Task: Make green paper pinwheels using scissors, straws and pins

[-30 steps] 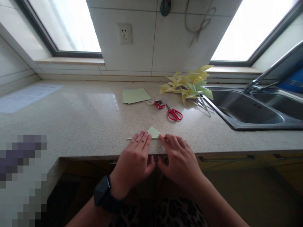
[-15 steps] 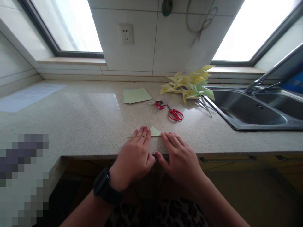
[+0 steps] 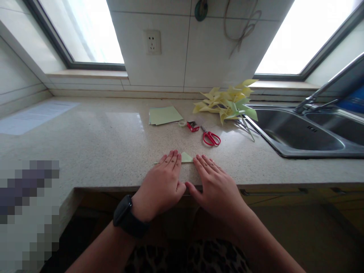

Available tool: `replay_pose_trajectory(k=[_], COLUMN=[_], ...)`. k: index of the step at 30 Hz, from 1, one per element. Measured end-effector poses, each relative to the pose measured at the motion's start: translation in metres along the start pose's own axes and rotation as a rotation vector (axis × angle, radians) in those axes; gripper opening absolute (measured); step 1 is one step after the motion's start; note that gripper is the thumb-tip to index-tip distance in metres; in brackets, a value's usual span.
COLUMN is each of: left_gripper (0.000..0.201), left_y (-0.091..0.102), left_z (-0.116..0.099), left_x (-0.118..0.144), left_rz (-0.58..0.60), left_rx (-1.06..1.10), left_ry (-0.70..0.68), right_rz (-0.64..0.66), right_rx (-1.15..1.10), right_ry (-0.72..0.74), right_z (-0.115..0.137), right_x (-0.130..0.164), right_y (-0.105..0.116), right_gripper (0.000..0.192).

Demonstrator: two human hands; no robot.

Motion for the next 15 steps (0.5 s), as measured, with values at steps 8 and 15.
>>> replay_pose_trajectory(k=[8, 15], left_gripper=[0.070, 0.071], left_y=[-0.003, -0.007], left_z=[0.008, 0.013], left_x=[-0.008, -0.014], left_rz=[0.057, 0.091], left_rx=[-0.005, -0.013], left_ry=[0.011, 0.026], right_rz=[0.100, 0.161], right_rx=[-0.029, -0.033], right_ry=[-0.024, -0.024], right_z=[-0.005, -0.008], right_x=[-0.008, -0.017], right_y=[-0.005, -0.007], right_gripper=[0.076, 0.077])
Point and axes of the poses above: each hand's wrist, its own x-axis away from the middle knuckle, its own y-axis out of the back of the hand, z = x × y, the point moved 4 cm from there along -x, towards the middle knuckle, and after that the axes turned 7 degrees about -z, right-handed, at the moved point
